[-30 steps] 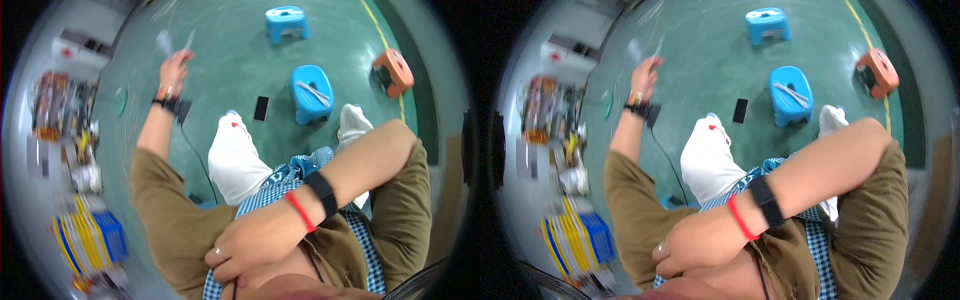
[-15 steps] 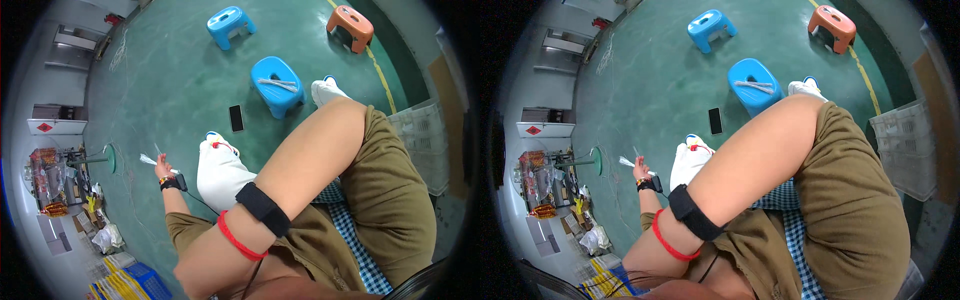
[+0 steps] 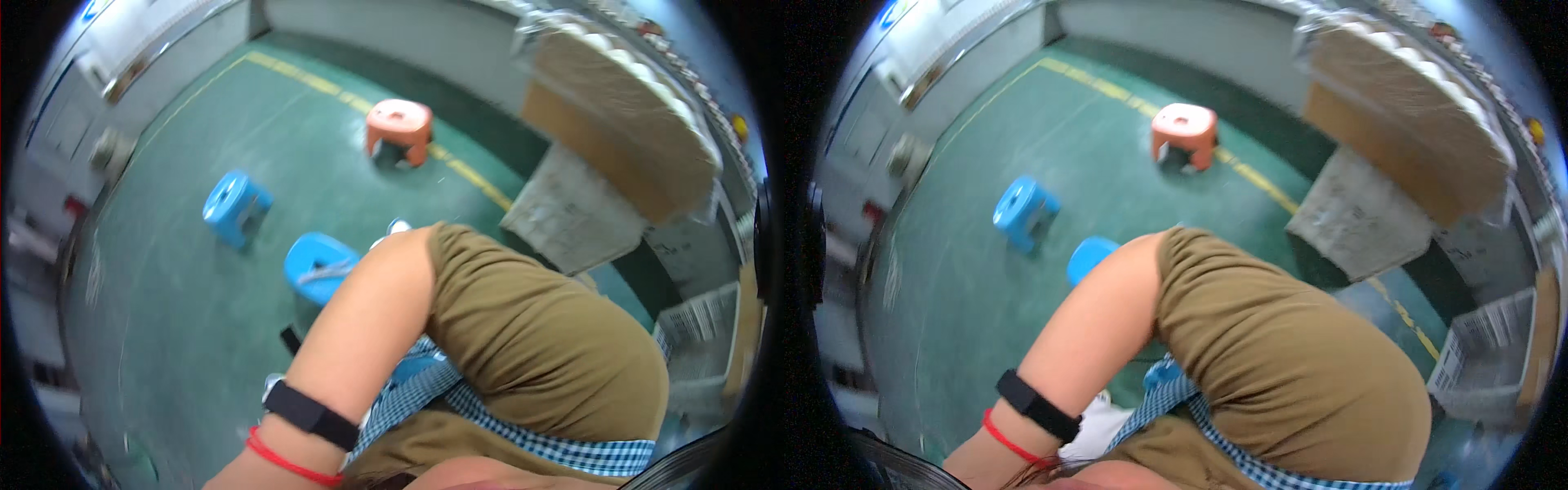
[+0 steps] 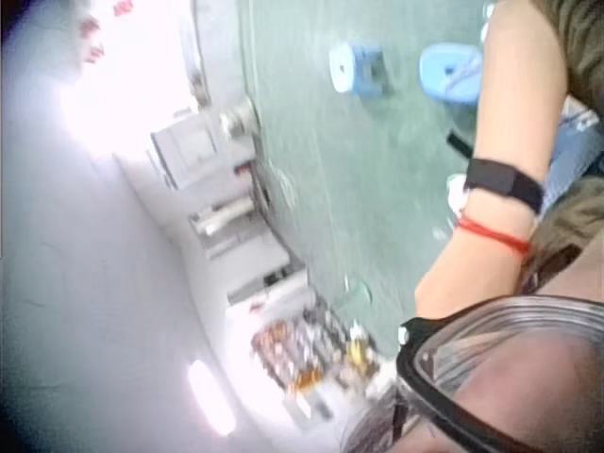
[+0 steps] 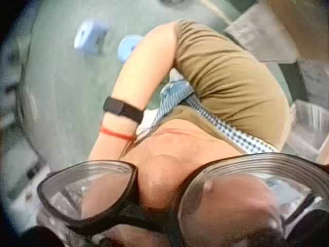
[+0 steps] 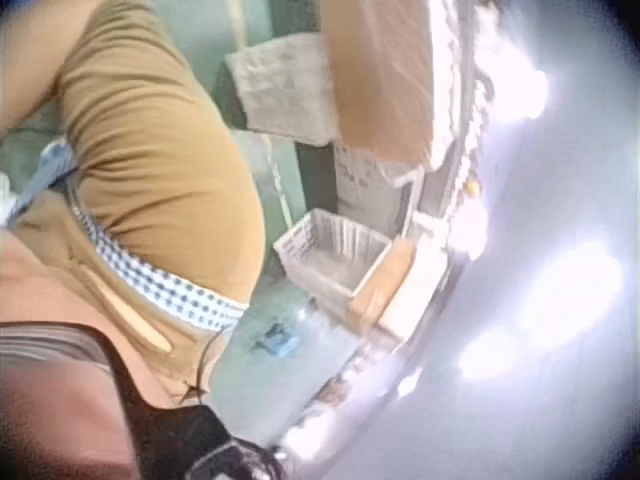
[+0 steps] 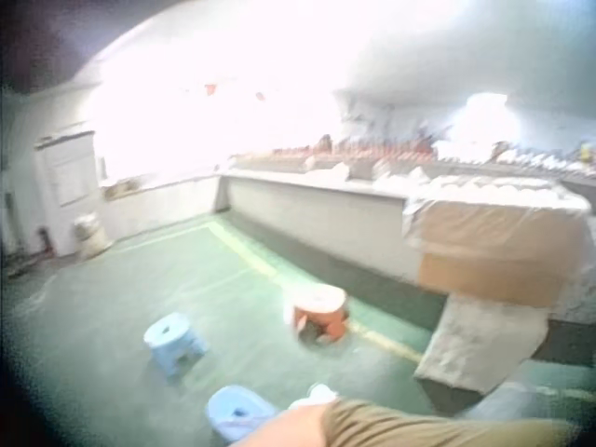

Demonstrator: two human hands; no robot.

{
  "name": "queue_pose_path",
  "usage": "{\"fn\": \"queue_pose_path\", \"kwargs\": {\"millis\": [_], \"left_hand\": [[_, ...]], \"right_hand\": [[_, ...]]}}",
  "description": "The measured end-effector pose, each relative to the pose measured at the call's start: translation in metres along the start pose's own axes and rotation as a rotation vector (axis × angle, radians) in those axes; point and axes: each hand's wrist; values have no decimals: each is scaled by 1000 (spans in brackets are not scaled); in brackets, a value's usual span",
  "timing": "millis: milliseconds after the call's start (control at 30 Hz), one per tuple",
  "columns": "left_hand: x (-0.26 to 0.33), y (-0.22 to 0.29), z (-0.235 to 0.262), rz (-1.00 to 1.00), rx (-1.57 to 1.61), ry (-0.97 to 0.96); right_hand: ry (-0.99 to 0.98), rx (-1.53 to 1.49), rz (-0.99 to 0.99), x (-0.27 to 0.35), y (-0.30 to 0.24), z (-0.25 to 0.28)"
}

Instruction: The recorder is grouping thin plastic fibers and threading them through small metal ring components.

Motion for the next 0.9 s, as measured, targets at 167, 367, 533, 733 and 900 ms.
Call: {"fn": "queue_pose_path", "kwargs": {"millis": [167, 367, 533, 733, 900], "left_hand": [[217, 165, -88, 422, -499, 35], [462, 257, -97, 990, -1111, 316], [549, 254, -110, 1497, -1319, 445], [571, 245, -136, 1058, -930, 192], [510, 237, -92, 508, -570, 8]], "right_hand": [[12, 46, -137, 45, 12, 32], [-5, 41, -131, 132, -95, 15], [-88, 13, -89, 229, -249, 30], [-111, -58, -49, 241, -273, 15], [-129, -146, 44, 248, -270, 19]]}}
Point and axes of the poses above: each hand's wrist, its own x-axis away from the middle knuckle, its own z-axis out of the back of the hand, y = z × x, and after that the axes turned 3 degrees about x, right-handed
